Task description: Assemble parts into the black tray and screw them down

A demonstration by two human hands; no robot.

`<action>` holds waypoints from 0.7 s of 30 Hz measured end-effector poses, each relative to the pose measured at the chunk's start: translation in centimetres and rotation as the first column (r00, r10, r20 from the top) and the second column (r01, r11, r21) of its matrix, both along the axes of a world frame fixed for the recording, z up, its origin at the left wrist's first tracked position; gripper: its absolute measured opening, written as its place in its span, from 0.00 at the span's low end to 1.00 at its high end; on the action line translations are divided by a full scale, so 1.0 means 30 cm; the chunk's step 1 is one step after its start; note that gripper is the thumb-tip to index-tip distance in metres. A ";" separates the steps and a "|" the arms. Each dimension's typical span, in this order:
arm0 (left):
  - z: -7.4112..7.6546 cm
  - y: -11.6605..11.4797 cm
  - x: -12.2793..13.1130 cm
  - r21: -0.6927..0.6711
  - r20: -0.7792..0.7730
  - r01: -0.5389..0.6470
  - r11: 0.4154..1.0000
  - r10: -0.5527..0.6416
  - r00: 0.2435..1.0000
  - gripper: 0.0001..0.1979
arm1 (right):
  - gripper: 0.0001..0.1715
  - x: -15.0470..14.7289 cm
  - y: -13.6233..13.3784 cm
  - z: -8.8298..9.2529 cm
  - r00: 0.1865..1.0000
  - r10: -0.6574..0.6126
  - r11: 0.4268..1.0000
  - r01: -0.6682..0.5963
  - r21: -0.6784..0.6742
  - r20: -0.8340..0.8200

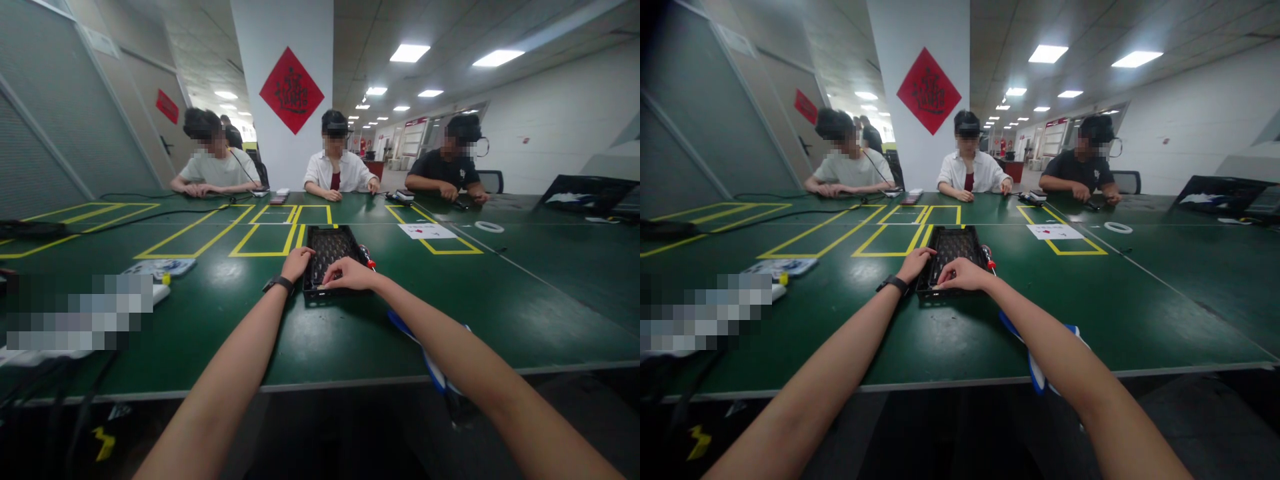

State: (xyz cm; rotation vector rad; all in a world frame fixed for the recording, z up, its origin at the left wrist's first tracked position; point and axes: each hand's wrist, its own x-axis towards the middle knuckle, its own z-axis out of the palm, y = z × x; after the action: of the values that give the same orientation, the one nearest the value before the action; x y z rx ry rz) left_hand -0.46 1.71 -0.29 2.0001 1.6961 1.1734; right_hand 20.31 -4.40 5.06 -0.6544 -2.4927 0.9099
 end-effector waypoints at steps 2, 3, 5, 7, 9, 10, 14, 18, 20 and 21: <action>-0.003 0.002 -0.001 0.001 0.001 0.004 1.000 -0.004 1.000 0.18 | 0.18 -0.001 0.000 -0.001 1.000 -0.008 1.000 0.008 0.015 -0.001; -0.004 0.003 -0.001 0.000 0.001 0.004 1.000 -0.004 1.000 0.18 | 0.17 -0.002 0.000 -0.002 1.000 -0.010 1.000 0.010 0.022 -0.003; -0.003 0.002 -0.001 -0.007 0.001 -0.001 1.000 0.001 1.000 0.18 | 0.16 -0.003 0.000 -0.003 1.000 -0.013 0.999 0.014 0.033 -0.008; -0.001 0.000 0.000 -0.009 0.000 -0.005 1.000 0.005 1.000 0.18 | 0.15 -0.003 -0.001 -0.004 1.000 -0.023 0.999 0.023 0.040 -0.011; 0.002 -0.003 0.002 -0.010 -0.005 -0.007 1.000 0.007 1.000 0.18 | 0.15 -0.002 -0.004 -0.002 0.999 -0.029 0.999 0.030 0.043 -0.013; 0.004 -0.004 0.003 -0.008 -0.006 -0.007 1.000 0.007 1.000 0.18 | 0.15 -0.001 -0.005 -0.001 0.999 -0.029 0.999 0.029 0.044 -0.015; 0.005 -0.005 0.004 -0.009 -0.003 -0.011 1.000 0.011 1.000 0.18 | 0.15 -0.001 -0.006 0.001 0.999 -0.017 0.999 0.018 0.046 -0.029; 0.005 -0.003 0.002 -0.011 -0.012 -0.003 1.000 0.003 1.000 0.18 | 0.16 -0.002 -0.002 -0.008 0.997 -0.038 0.999 0.040 0.030 -0.064; 0.006 -0.002 0.002 -0.006 -0.022 -0.003 1.000 0.003 1.000 0.18 | 0.17 -0.001 -0.003 -0.012 0.997 -0.041 0.999 0.042 0.018 -0.060; 0.006 -0.002 0.002 -0.005 -0.028 -0.008 1.000 0.008 1.000 0.18 | 0.17 0.000 -0.003 -0.012 0.998 -0.040 0.999 0.041 0.016 -0.056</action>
State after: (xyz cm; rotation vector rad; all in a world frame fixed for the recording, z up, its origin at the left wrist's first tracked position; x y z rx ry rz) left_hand -0.40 1.65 -0.10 2.0180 1.7196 1.1482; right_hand 20.30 -4.50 4.70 -0.6625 -2.4270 0.8788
